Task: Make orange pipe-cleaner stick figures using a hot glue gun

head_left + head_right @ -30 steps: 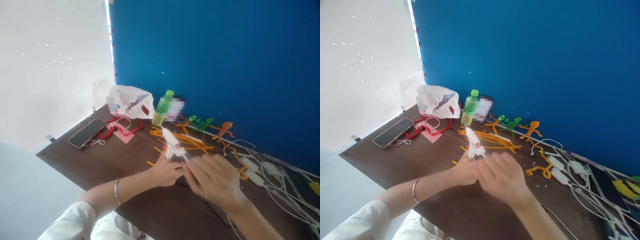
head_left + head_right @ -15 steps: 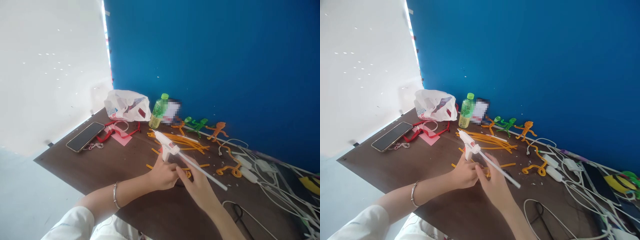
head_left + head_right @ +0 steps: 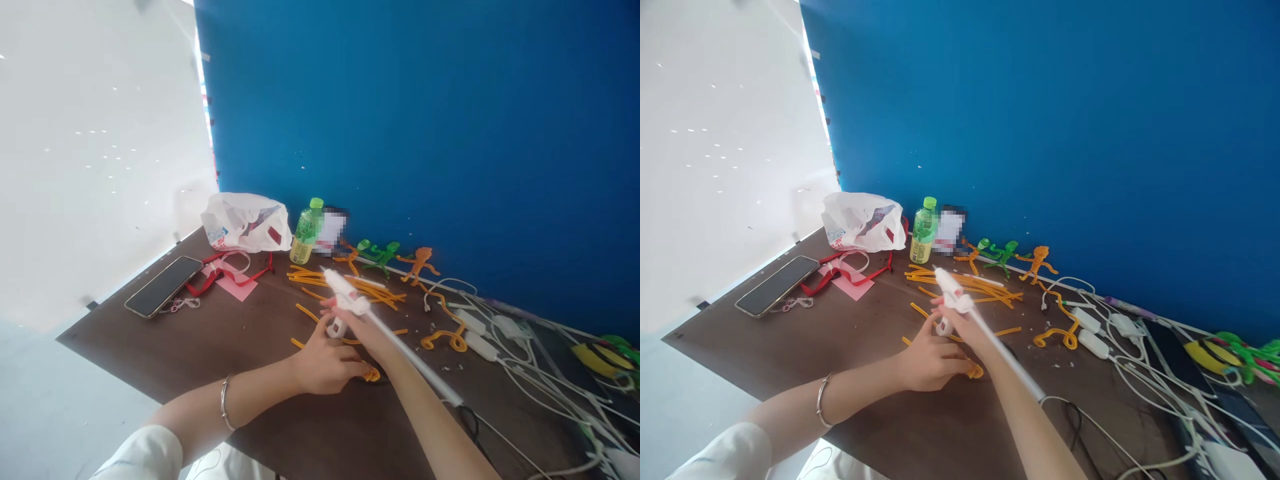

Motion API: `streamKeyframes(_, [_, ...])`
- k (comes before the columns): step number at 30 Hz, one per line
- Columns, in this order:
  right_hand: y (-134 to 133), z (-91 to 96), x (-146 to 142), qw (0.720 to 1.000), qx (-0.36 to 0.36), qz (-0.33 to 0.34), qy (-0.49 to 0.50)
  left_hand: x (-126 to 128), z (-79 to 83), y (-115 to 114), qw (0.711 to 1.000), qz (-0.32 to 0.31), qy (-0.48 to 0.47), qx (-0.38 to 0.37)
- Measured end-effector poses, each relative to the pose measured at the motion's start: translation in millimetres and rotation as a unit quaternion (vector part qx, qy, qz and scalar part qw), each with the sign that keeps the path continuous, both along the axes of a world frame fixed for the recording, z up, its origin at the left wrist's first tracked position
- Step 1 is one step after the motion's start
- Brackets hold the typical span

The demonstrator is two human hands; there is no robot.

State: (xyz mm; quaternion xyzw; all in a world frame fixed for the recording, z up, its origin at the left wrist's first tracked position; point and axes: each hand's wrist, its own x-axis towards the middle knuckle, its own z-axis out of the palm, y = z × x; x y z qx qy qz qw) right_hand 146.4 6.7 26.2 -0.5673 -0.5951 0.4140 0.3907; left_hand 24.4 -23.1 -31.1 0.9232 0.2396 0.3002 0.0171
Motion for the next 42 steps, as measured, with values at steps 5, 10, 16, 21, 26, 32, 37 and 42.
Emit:
streamKeyframes(5, [23.6,2.7,36.7,0.963,0.008,-0.07,0.26,-7.6,3.2,9.8,0.995,0.023,-0.091,-0.026])
streamKeyframes(10, [1.4,-8.2,64.0,0.972,0.05,-0.111,0.2,-18.2,3.9,30.8,0.932,0.113,-0.307,-0.159])
streamKeyframes(16, [-22.9,-30.2,55.7,0.993,0.023,-0.097,0.056,-19.4,-1.1,42.4,0.884,0.149,-0.356,-0.266])
streamKeyframes(21, [-31.5,-40.0,52.4,0.994,0.014,-0.098,0.052,-16.7,-3.0,40.7,0.873,0.139,-0.361,-0.297])
streamKeyframes(26, [-34.8,-42.7,52.2,0.995,-0.002,-0.094,0.018,-16.6,-1.0,40.0,0.851,0.152,-0.38,-0.33])
streamKeyframes(32, [-36.5,-43.3,48.1,0.993,-0.01,-0.092,0.071,-17.6,1.2,44.4,0.736,0.153,-0.458,-0.475])
streamKeyframes(37, [-40.6,-37.2,41.4,0.992,-0.031,-0.083,0.087,-18.4,3.7,46.8,0.664,0.073,-0.501,-0.549])
streamKeyframes(42, [-43.9,-33.7,35.4,0.989,-0.052,-0.068,0.12,-18.2,0.4,47.2,0.629,0.02,-0.509,-0.588])
